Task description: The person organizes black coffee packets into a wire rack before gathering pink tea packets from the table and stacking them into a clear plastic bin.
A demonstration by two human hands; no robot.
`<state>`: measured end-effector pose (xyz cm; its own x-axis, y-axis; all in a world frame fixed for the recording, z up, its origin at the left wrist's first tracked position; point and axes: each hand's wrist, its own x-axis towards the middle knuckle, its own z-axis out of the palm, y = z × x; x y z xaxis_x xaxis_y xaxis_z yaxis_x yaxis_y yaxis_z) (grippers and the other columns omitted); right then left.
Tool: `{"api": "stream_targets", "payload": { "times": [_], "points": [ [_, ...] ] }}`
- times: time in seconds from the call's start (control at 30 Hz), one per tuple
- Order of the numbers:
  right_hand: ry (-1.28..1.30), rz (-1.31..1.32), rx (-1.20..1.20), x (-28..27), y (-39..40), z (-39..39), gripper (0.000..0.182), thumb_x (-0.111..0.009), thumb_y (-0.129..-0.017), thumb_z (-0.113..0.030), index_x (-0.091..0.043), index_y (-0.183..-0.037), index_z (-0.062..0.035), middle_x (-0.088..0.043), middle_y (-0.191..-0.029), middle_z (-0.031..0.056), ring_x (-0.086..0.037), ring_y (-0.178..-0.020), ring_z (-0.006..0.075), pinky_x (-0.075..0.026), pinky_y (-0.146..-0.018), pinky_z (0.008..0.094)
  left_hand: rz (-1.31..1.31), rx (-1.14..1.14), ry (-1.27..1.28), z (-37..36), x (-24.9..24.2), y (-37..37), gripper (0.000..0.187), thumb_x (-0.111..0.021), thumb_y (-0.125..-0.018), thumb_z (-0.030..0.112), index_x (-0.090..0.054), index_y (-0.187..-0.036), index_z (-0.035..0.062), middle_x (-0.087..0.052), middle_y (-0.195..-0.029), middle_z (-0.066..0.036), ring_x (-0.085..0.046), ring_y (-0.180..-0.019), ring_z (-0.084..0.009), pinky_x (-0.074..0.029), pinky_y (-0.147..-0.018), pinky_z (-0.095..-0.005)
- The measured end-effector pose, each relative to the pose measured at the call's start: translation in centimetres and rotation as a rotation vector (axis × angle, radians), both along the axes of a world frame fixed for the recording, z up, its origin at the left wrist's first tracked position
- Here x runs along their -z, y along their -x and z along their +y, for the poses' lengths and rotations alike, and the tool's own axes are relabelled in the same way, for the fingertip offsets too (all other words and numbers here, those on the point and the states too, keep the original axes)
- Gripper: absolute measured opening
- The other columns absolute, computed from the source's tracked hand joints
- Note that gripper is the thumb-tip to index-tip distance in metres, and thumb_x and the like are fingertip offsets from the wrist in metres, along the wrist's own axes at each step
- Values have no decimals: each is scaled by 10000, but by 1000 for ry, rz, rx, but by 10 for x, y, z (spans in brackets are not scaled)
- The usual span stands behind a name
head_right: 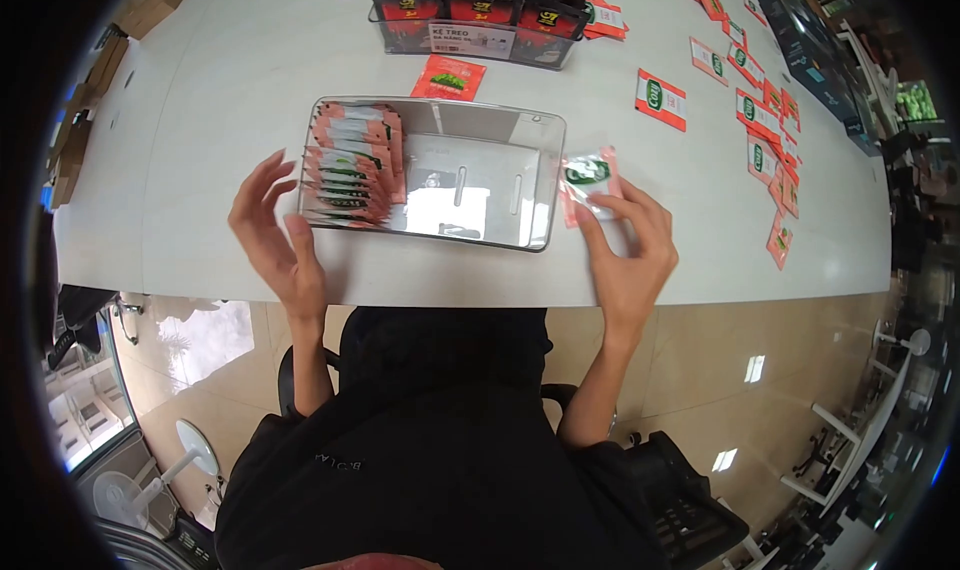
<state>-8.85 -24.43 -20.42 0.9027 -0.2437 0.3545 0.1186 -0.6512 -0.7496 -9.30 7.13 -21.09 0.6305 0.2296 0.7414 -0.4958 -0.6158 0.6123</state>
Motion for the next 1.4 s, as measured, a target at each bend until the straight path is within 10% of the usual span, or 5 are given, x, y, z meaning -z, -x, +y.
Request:
{"api": "stream_targets", "payload": {
  "times": [0.17, 0.37, 0.8, 0.83, 1.4],
  "points": [
    [-15, 11, 261, -2, 18, -19, 157, -837, -818, -43, -726, -928, -33, -679, -993, 60, -601, -864, 134, -504, -743, 295, 254, 80, 189, -5, -4, 4, 561, -466, -1090, 331, -323, -1481, -45, -636, -1247, -203, -616, -1100, -261, -430, -1025, -366],
    [-332, -313, 82, -38, 13, 6, 632, -709, -923, 22, -348, -1438, -39, -593, -978, 54, -613, -771, 91, -519, -706, 222, 329, 68, 118, -8, -6, 6, 475, -402, -1093, 323, -476, -1386, -43, -657, -1121, -184, -590, -954, -226, -469, -883, -350],
    [404, 283, -442, -67, -41, 105, 164, -647, -932, -57, -571, -1059, 14, -651, -715, 231, -648, -660, 430, -491, -604, 484, 325, 140, 40, -3, -5, 4, 513, -447, -1072, 345, -542, -1337, -84, -620, -1098, -217, -576, -913, -296, -468, -827, -378],
    [428, 182, -475, -61, -43, 108, 151, -641, -957, -40, -532, -1057, -10, -695, -662, 108, -704, -604, 301, -507, -558, 361, 324, 144, 33, -3, -6, 4, 515, -457, -1069, 346, -541, -1337, -86, -620, -1100, -222, -575, -913, -302, -468, -827, -382],
    [561, -116, -225, -75, -48, 105, 143, -740, -874, -81, -700, -1010, -98, -705, -813, 65, -701, -712, 240, -505, -615, 356, 338, 184, 35, -2, -9, 6, 461, -538, -1032, 252, -534, -1348, -84, -609, -1128, -220, -583, -955, -319, -473, -838, -394]
  ]
}}
